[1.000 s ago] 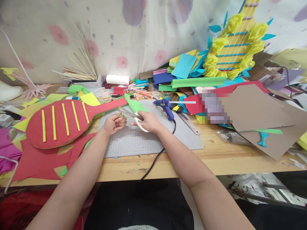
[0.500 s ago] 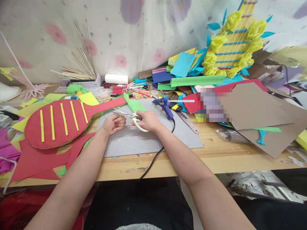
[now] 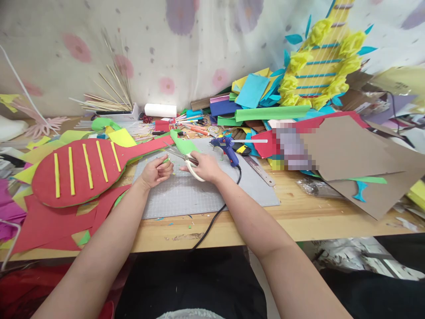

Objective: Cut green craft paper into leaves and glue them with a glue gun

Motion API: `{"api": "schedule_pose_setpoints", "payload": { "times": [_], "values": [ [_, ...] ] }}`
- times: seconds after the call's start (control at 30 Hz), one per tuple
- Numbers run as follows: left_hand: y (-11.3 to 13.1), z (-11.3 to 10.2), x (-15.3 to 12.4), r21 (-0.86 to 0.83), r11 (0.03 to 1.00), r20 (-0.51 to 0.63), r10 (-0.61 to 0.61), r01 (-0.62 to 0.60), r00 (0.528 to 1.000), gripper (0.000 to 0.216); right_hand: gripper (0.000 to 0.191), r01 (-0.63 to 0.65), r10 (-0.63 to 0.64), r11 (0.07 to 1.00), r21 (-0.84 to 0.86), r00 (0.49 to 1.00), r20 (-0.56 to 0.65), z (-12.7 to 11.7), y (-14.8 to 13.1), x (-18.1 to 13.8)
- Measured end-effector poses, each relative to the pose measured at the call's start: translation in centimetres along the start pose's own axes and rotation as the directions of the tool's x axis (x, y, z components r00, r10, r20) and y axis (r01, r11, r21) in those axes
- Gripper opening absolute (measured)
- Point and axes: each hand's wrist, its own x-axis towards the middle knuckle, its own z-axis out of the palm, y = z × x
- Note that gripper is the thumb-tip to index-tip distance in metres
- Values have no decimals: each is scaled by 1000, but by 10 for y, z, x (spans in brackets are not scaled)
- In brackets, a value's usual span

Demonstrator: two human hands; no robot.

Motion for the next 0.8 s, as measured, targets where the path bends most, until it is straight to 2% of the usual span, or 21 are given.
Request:
{"api": "schedule_pose_setpoints", "payload": {
  "times": [0.2,0.37,0.5,0.57,0.67,0.8],
  "values": [
    [0,0,1,-7,1000,-38,-13,13,999,53,40,98,-96,995,-36,994,54,2,0,-1],
    [0,-1,0,-6,1000,-58,-24,24,998,53,39,75,-71,994,-74,996,50,2,-4,-1],
    [-1,0,1,-7,999,-75,52,-52,996,50,39,-11,10,997,-75,1000,-5,5,-5,0],
    [-3,1,3,4,990,-133,137,-138,982,40,38,-118,113,990,-83,992,-61,6,-4,2],
    [-4,1,6,32,971,-254,237,-237,938,20,35,-294,279,950,-108,951,-133,8,2,4],
    [-5,0,8,61,969,-337,244,-238,909,13,37,-301,277,939,-169,949,-151,8,10,6]
  ]
}}
